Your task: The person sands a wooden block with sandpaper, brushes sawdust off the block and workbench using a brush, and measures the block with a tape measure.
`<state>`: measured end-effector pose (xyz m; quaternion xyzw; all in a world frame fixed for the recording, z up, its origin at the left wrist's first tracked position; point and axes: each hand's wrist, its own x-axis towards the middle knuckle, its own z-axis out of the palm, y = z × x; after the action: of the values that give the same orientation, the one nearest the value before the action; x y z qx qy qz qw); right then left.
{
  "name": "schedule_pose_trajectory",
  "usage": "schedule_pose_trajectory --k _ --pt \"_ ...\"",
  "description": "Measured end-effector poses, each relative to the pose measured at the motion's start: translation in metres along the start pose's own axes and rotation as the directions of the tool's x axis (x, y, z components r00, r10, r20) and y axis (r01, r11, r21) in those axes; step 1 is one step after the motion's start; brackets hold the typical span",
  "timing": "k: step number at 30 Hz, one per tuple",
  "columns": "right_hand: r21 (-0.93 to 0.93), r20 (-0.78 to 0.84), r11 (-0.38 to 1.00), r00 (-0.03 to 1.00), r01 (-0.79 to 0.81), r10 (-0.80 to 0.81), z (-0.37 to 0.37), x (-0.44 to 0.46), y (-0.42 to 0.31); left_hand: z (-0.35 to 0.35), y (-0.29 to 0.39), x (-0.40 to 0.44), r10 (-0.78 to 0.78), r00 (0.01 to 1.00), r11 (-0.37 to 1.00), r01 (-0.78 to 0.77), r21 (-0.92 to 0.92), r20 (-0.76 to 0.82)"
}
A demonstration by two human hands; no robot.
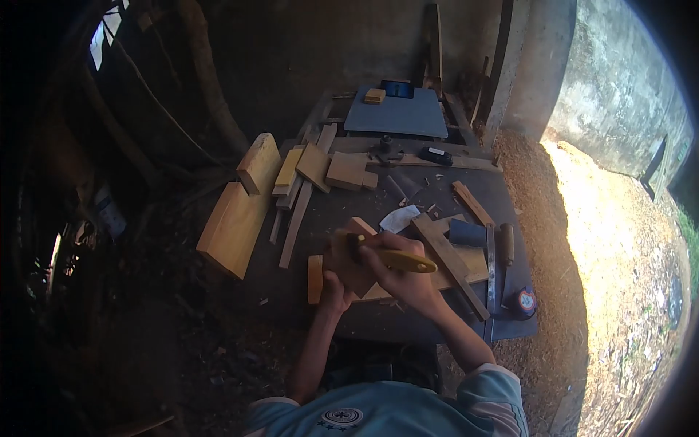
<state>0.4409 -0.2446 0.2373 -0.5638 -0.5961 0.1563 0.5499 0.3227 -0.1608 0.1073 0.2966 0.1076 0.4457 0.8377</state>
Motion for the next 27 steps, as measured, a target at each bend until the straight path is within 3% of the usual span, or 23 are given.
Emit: schedule_pose_trajectory --k 2,3,6,7,9,11,14,15,18,19,21,22,24,26,27 --pt "-0.02 -0.277 0.998 0.958 0.066 -0.069 -0.003 0.01 0.002 0.003 0.004 -0.001 0.062 0.995 0.994 -0.068 0.081 0.076" --pt "-0.008 -0.231 1.0 0.973 0.022 -0.023 -0.002 0.007 -0.002 0.005 0.006 -0.002 0.091 0.989 0.987 -0.105 0.118 0.113" --pt "-0.006 0.191 0.999 0.981 0.048 -0.046 0.002 -0.005 -0.008 0.015 0.015 -0.006 0.024 0.999 0.976 -0.03 0.218 0.03" --pt "0.03 0.186 0.995 0.978 0.092 -0.096 -0.002 -0.001 -0.007 0.016 0.018 -0.005 0.027 0.996 0.964 -0.05 0.262 0.09" --pt "0.117 -0.029 0.992 0.998 -0.05 0.053 -0.01 0.006 -0.007 0.019 0.021 -0.005 0.026 0.978 0.935 -0.097 0.34 0.207" --pt "0.143 -0.237 0.984 0.961 -0.11 0.142 -0.014 0.007 -0.006 0.029 0.024 -0.009 0.126 0.979 0.877 -0.187 0.443 0.163" --pt "-0.104 -0.049 0.991 0.995 0.082 -0.087 -0.011 -0.006 -0.024 0.034 0.025 -0.01 0.251 0.951 0.688 -0.306 0.658 0.179" --pt "-0.001 0.037 0.99 0.99 0.138 -0.138 -0.003 -0.01 -0.023 0.034 0.026 -0.01 0.278 0.938 0.596 -0.336 0.729 0.205" --pt "0.038 0.153 0.996 0.985 -0.083 0.076 -0.022 -0.002 -0.032 0.029 0.03 -0.011 0.26 0.926 0.437 -0.366 0.822 0.274" --pt "0.029 0.083 0.992 0.989 -0.124 0.121 -0.026 0.003 -0.018 0.027 0.028 -0.013 0.308 0.908 0.401 -0.394 0.827 0.284" --pt "-0.227 0.008 0.974 1.0 0.016 -0.014 -0.03 0.005 -0.013 0.024 0.024 -0.015 0.407 0.863 0.324 -0.444 0.836 0.301" --pt "-0.356 -0.012 0.931 0.995 0.086 -0.097 -0.032 0.007 -0.012 0.021 0.025 -0.014 0.405 0.842 0.198 -0.462 0.865 0.357" --pt "-0.135 0.17 0.983 0.98 0.123 -0.099 -0.024 -0.006 -0.021 0.015 0.032 -0.013 0.382 0.797 -0.066 -0.481 0.874 0.467" --pt "0.092 0.354 0.994 0.932 0.05 -0.08 -0.022 -0.015 -0.034 0.019 0.038 -0.01 0.386 0.797 0.012 -0.509 0.861 0.466" --pt "0.115 0.412 0.987 0.909 -0.115 0.058 -0.028 -0.011 -0.044 0.02 0.04 -0.012 0.381 0.801 0.054 -0.517 0.854 0.461"
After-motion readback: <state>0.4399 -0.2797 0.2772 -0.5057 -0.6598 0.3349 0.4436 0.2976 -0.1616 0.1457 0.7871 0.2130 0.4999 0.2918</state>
